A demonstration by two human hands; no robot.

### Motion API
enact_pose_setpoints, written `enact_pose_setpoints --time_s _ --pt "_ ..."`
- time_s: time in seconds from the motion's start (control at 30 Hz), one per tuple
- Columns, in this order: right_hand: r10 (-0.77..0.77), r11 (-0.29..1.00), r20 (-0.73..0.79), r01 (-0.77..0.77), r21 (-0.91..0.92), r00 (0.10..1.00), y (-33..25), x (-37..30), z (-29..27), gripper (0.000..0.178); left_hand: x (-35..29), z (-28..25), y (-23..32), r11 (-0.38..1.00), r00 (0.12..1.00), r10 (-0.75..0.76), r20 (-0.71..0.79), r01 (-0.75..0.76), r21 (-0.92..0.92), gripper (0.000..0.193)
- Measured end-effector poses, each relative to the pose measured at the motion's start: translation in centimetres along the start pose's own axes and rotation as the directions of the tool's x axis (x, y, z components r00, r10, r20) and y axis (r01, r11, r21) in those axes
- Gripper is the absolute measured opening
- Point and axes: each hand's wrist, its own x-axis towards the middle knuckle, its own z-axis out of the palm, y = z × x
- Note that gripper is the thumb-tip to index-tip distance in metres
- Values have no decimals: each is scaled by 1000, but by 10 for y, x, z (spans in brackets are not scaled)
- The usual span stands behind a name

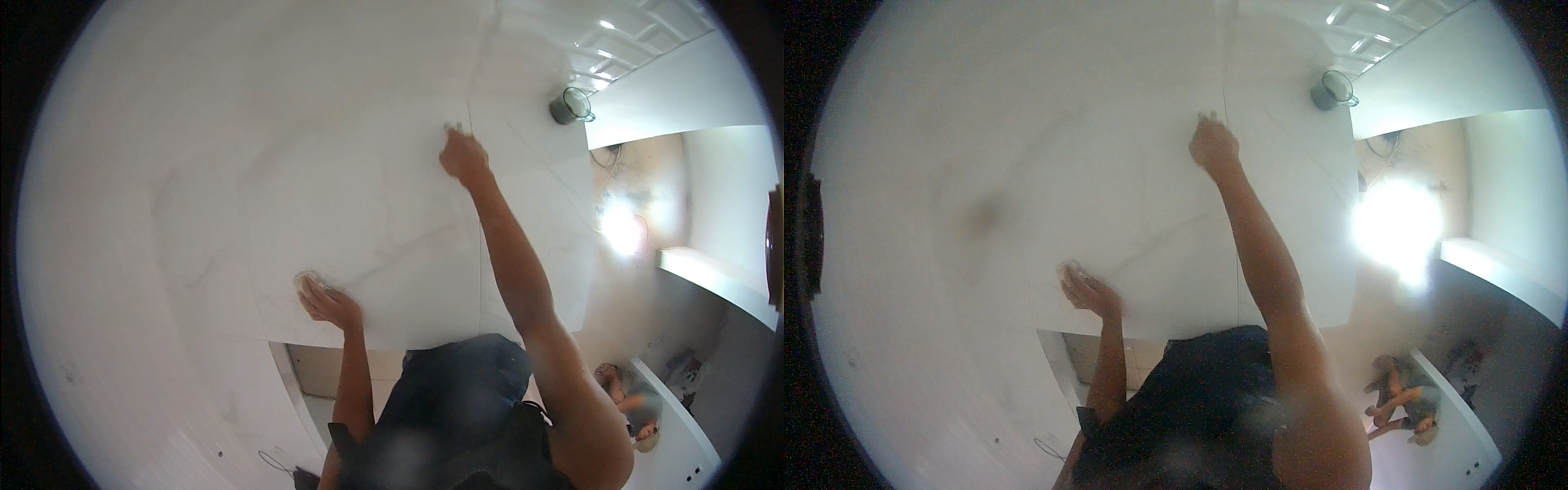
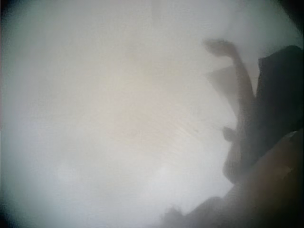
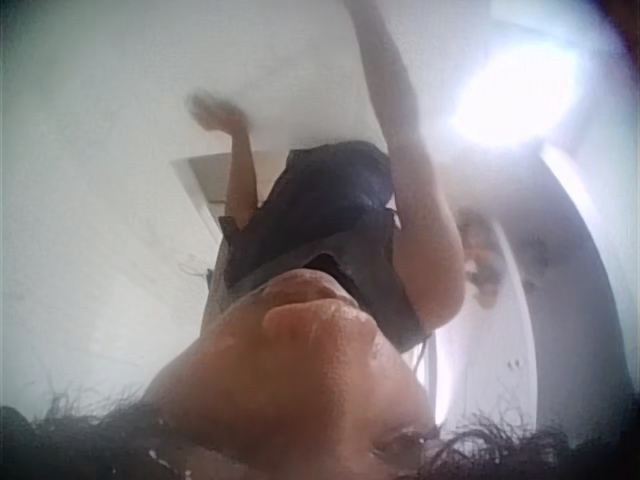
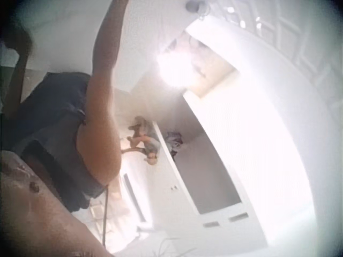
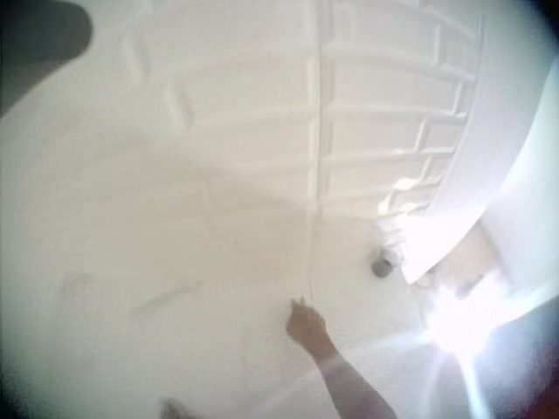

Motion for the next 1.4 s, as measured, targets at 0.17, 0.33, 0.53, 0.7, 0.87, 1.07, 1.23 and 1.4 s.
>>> enact_pose_setpoints --time_s 0.17,0.33,0.53,0.7,0.87,1.07,1.23,1.4 --pt "186 982 275 -189 -18 943 2 -168 -11 47 -4 4 -10 999 1000 4 -18 -3 36 44" --pt "229 973 315 -211 -91 921 20 -195 -19 48 -6 5 -9 998 999 -43 8 43 49 44" --pt "89 995 133 -83 -46 987 20 -65 -29 45 1 3 -2 1000 1000 16 -13 -16 27 45" --pt "109 994 110 -106 -31 988 18 -53 -31 46 -4 7 -9 1000 1000 12 -17 -12 2 46" --pt "237 971 272 -220 -92 933 30 -158 -23 50 -5 4 -11 999 1000 -23 6 23 30 46" --pt "210 973 226 -181 -143 951 37 -183 -23 46 -4 -1 -2 995 995 -97 27 97 16 48" --pt "122 984 71 -111 -140 990 36 -72 -19 43 -2 4 -5 998 999 -51 3 51 21 46" --pt "151 984 156 -134 -116 976 35 -64 -25 45 -3 12 -16 1000 1000 -3 -2 3 16 45"
